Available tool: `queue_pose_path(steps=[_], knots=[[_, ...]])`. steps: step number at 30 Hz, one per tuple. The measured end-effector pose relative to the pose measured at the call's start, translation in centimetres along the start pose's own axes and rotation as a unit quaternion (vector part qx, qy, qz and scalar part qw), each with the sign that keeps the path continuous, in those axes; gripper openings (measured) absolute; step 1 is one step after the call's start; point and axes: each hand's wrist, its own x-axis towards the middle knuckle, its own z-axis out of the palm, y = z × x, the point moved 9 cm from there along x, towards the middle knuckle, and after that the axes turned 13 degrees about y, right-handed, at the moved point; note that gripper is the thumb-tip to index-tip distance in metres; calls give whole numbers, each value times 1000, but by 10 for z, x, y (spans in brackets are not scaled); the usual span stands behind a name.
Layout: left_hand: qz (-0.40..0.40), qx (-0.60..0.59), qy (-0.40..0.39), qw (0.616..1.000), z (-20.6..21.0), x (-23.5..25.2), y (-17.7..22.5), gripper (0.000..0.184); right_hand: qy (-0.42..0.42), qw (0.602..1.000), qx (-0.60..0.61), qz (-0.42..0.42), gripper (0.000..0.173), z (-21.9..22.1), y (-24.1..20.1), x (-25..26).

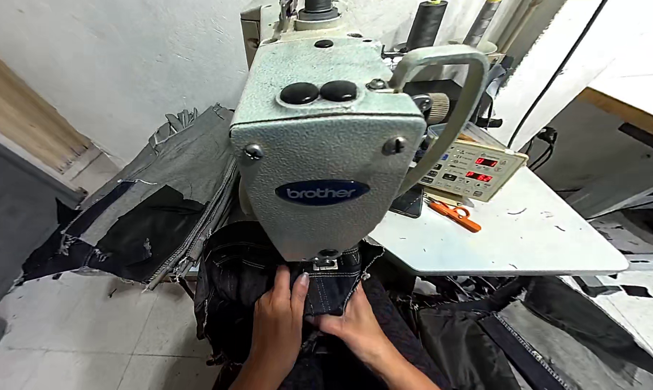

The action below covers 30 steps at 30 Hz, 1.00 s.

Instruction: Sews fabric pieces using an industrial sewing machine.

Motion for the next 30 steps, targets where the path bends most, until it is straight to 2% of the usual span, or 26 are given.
queue_pose_path(steps=[2, 4, 5, 6, 8, 10, 11, 12, 14, 17, 19, 24, 30], knots=[[-5, -22, 2, 1000, 0, 0, -3, 47, 40, 994, -93, -29, 109, -17, 7, 6], [-30, -51, -9, 998, -3, 3, -10, 39, 84, 981, -168, -42, 68, -58, 15, 21], [-63, -78, -26, 995, -8, 7, -19, 36, 88, 982, -169, -10, 50, -87, 18, 31], [-91, -101, -43, 990, -14, 13, -31, 33, 71, 984, -161, 13, 37, -115, 14, 42], [-89, -113, -68, 987, -26, 21, -50, 31, -41, 990, -127, 35, 31, -146, -8, 58], [-64, -101, -72, 990, -36, 21, -60, 36, -166, 981, -99, 31, 17, -136, -29, 63], [-73, -93, -64, 991, -43, 22, -68, 35, -198, 975, -93, 36, 19, -120, -34, 65], [-90, -83, -49, 991, -50, 25, -80, 32, -195, 975, -93, 46, 18, -102, -36, 68], [-119, -59, -11, 991, -68, 32, -108, 32, -144, 982, -116, 48, 17, -65, -40, 77], [-75, -25, 31, 996, -88, 29, -133, 38, -97, 973, -205, -28, 22, -31, -52, 79], [-57, -1, 38, 998, -91, 25, -130, 45, -94, 962, -245, -80, 23, -29, -58, 82], [-32, -31, 45, 998, -85, 26, -121, 43, -95, 962, -245, -74, 24, -40, -51, 84], [-47, -59, 36, 996, -78, 31, -120, 40, -84, 963, -243, -83, 23, -50, -50, 82]])
